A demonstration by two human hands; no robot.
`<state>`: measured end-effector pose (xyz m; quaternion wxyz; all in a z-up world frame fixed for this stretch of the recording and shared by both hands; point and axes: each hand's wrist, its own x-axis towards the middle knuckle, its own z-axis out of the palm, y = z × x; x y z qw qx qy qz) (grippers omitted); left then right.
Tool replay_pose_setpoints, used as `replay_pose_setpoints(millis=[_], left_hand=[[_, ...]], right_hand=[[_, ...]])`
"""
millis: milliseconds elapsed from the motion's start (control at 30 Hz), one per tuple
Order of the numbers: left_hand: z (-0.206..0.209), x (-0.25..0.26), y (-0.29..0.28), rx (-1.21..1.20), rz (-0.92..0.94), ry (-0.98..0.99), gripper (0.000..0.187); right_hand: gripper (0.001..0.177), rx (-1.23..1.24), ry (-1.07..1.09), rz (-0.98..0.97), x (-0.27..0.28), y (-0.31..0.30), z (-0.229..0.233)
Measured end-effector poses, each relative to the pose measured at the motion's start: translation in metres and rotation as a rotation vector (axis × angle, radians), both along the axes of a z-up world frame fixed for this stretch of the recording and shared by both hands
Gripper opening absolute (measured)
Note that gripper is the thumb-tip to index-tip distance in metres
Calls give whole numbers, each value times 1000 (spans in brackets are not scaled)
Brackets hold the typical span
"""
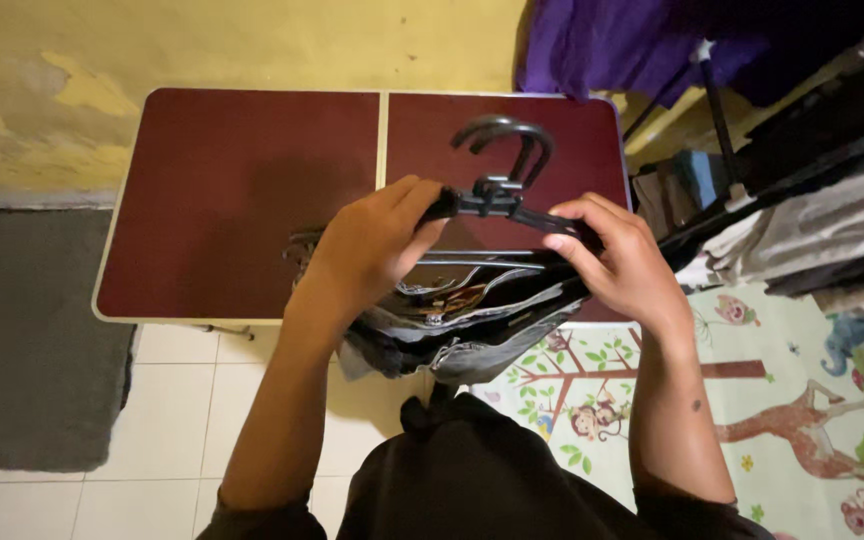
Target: The person sorts through garments on a clothes rack, selects a pair of jeans on a hanger, and removes them. Then, the person lays the jeans on a table and smooths them out by hand.
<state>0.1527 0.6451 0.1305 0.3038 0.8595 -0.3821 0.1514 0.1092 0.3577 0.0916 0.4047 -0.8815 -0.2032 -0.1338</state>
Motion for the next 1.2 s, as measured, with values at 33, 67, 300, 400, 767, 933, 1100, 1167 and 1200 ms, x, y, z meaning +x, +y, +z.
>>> replay_pose_setpoints(millis=[33, 67, 300, 400, 767, 933, 1100, 1167, 1200], left_hand=[[-3, 11, 0, 9, 3, -11, 16], [-7, 21, 0, 19, 8, -17, 15], [-43, 97, 1, 65, 93, -77, 18], [-68, 136, 6, 11, 93, -105, 20], [-198, 289, 0, 68, 178, 88, 24], [-248, 322, -9, 83, 223, 197, 25], [-289, 344, -5, 98, 233, 248, 24], [-304, 347, -3, 118, 239, 280, 24], [-311, 350, -2, 130, 246, 301, 24]], right_hand=[[23, -8, -24, 5, 10, 0, -1], [23, -5, 25, -20, 19, 0, -4], [24, 46, 111, -55, 97, 5, -23], [26, 4, 180, -124, 131, 8, -40], [25, 16, 102, -13, 278, 8, -166], [26, -78, 133, -99, 310, 11, -229], [27, -101, 155, -156, 329, 19, -270], [27, -137, 187, -189, 330, 24, -279], [27, -161, 213, -214, 332, 27, -282]])
